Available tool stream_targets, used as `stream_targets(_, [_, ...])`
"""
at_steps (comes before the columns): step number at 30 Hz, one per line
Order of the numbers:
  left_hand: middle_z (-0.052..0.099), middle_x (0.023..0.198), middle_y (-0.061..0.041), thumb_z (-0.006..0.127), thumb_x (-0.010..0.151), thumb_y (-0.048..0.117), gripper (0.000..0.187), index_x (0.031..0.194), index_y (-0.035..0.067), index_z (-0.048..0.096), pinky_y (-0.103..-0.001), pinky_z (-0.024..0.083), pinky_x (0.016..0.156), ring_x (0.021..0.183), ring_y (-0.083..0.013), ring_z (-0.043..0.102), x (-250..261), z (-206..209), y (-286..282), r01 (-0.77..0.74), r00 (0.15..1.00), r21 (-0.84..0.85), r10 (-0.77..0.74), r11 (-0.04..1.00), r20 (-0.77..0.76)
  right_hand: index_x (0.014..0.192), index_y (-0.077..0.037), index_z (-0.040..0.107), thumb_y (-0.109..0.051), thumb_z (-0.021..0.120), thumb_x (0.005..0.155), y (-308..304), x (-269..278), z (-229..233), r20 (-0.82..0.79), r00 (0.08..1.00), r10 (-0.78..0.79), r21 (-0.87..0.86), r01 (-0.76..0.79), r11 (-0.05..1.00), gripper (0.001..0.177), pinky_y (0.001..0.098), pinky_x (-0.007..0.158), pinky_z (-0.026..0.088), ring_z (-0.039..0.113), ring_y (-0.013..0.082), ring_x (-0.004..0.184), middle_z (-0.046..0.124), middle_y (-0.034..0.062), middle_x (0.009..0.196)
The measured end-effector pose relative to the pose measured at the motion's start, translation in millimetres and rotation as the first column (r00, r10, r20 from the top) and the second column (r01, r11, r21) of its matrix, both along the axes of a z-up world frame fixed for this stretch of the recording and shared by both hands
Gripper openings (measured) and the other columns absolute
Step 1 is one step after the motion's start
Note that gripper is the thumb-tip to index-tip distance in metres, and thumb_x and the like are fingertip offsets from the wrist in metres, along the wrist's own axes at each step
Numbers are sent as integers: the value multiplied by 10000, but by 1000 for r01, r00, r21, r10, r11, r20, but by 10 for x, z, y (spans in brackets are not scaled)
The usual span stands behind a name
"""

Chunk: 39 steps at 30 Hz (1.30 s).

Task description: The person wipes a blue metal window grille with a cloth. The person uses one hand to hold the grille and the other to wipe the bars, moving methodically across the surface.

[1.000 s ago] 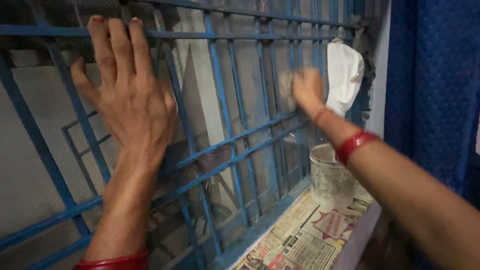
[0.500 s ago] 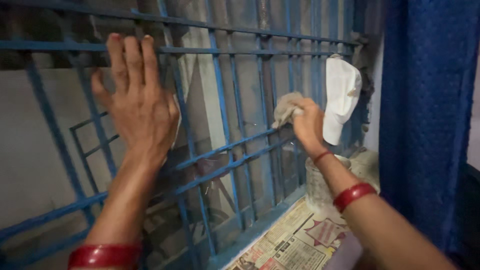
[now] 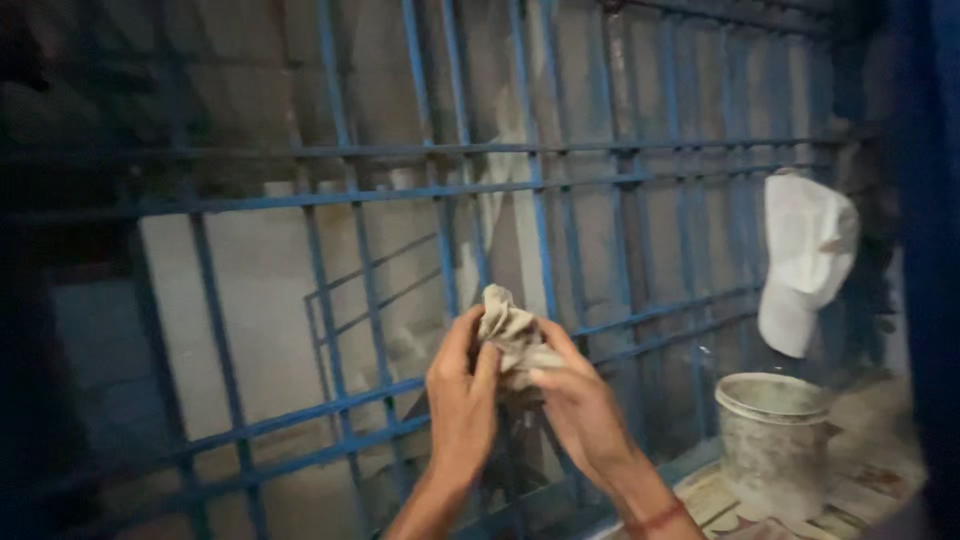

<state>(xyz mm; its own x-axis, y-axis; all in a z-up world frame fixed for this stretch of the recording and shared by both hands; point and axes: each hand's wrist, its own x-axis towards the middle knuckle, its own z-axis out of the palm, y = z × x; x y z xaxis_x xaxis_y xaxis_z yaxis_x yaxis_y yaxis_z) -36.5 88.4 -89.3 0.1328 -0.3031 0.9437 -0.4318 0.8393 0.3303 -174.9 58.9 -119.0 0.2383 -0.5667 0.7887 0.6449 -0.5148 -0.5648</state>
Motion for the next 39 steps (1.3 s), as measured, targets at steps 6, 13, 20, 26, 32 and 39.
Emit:
stream_targets(6, [573, 1329, -234, 675, 870, -46, 432, 1285, 63, 626, -408, 557, 928, 1138, -398, 649, 502, 252, 38, -320, 881, -509, 449, 799, 151, 1578, -162, 297, -204, 615, 800, 83, -45, -375, -215, 898, -383, -88, 373, 924, 841, 432, 1124, 333, 300, 219, 1537, 347, 71, 1657])
stream_targets(13, [506, 1372, -333, 645, 794, -17, 522, 1302, -121, 586, -462, 497, 1064, 1272, -477, 505, 697, 700, -280, -614, 227, -730, 953, 300, 201, 1569, -193, 372, -159, 631, 860, -87, -16, -626, -333, 433, -837, -581, 605, 544, 755, 525, 1238, 187, 146, 278, 1606, 265, 49, 1714])
stream_targets(20, [569, 1255, -243, 636, 741, -40, 451, 1189, -85, 648, -418, 536, 966, 1164, -403, 561, 655, -79, -260, -639, 355, -515, 814, 571, 460, 1605, -102, 173, -151, 607, 880, -86, -47, -693, -295, 198, -935, -783, 510, 355, 846, 510, 1166, 233, 94, 350, 1550, 129, 114, 1707])
stream_targets(26, [561, 1206, -238, 671, 765, -38, 345, 1108, -70, 686, -391, 572, 845, 1117, -396, 569, 771, 708, -411, -664, 189, -618, 895, 420, 405, 1592, -53, 161, -83, 640, 842, -65, -51, -684, -204, 241, -949, -812, 500, 302, 891, 509, 1168, 299, 119, 398, 1546, 136, 159, 1681])
stream_targets(32, [573, 1268, -249, 671, 694, -136, 465, 1151, -54, 697, -396, 581, 929, 1200, -429, 558, 638, 499, -427, -681, 331, -587, 899, 438, 287, 1602, -77, 158, -70, 641, 861, -40, -85, -738, -251, 231, -940, -792, 510, 336, 885, 511, 1150, 303, 132, 393, 1553, 151, 153, 1691])
stream_targets(39, [618, 1200, -206, 694, 785, -69, 264, 1043, -26, 736, -472, 565, 879, 1114, -416, 610, 785, 156, -332, -627, 541, -266, 655, 732, 528, 1603, -46, 149, -40, 638, 833, -39, -91, -746, -232, 283, -931, -792, 500, 350, 912, 471, 1197, 291, 108, 410, 1554, 138, 184, 1688])
